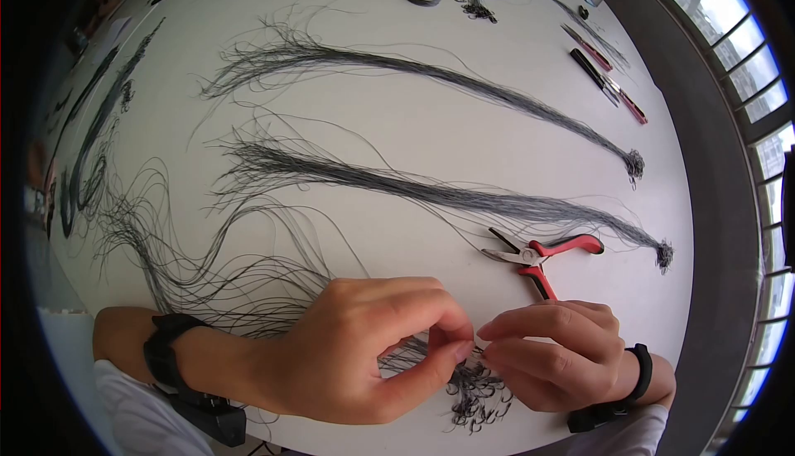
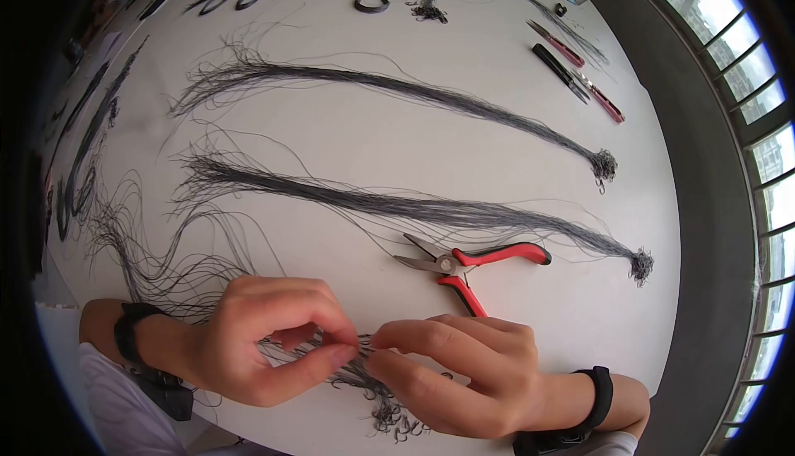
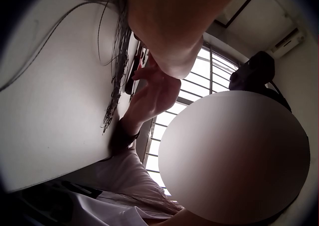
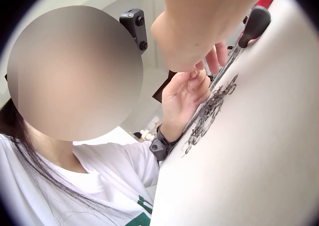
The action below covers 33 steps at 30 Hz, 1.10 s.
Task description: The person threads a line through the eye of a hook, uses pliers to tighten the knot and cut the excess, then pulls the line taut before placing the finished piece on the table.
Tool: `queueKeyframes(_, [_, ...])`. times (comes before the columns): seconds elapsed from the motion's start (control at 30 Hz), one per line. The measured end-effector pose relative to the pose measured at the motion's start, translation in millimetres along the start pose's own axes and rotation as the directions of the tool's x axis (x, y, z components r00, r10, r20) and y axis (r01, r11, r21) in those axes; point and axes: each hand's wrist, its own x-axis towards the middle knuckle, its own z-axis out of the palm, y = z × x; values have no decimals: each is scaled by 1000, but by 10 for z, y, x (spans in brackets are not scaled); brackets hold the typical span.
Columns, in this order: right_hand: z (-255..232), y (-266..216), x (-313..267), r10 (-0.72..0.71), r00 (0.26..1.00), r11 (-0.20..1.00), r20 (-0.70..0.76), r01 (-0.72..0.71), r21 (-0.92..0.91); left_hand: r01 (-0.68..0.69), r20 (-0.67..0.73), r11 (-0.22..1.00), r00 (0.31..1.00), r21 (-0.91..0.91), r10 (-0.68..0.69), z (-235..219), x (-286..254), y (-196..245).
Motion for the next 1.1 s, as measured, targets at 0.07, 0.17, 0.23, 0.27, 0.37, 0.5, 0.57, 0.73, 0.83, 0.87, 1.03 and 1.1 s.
queueKeyframes(0.07, [3,-14,7,93,996,994,7,-93,50,-4,-8,1000,1000,11,4,1,-2,1])
queueKeyframes(0.17, [9,-13,14,235,972,949,8,-231,214,5,-21,1000,1000,18,-5,-3,-5,4])
queueKeyframes(0.23, [34,-78,37,297,955,932,2,-291,218,-2,-12,1000,1000,20,2,-19,-5,14])
queueKeyframes(0.27, [41,-100,46,361,933,909,-1,-352,223,-2,-11,1000,1000,23,2,-18,-3,10])
queueKeyframes(0.37, [-4,-3,4,136,987,986,84,-143,84,-96,11,994,995,52,96,-8,6,-5])
queueKeyframes(0.5, [-16,11,-5,100,994,991,40,-103,88,-52,43,998,998,20,51,-3,-9,11])
queueKeyframes(0.57, [-16,3,-3,81,997,992,2,-81,96,-42,68,999,997,-3,42,-31,-8,54])
queueKeyframes(0.73, [-71,-33,20,23,999,997,-29,-21,77,-43,314,999,949,-2,42,-42,-40,61])
queueKeyframes(0.83, [-42,-32,-2,80,994,992,-80,-71,104,-31,335,964,934,-265,122,30,-57,162])
queueKeyframes(0.87, [-42,-33,1,122,991,986,-54,-115,119,204,610,955,792,-215,-31,-106,2,253])
queueKeyframes(1.03, [-8,-30,-34,155,987,984,38,-158,87,440,575,755,812,-487,-103,-19,-67,190])
queueKeyframes(1.1, [-34,-40,-33,115,983,992,144,-122,40,424,449,486,891,-764,-71,-51,-6,170])
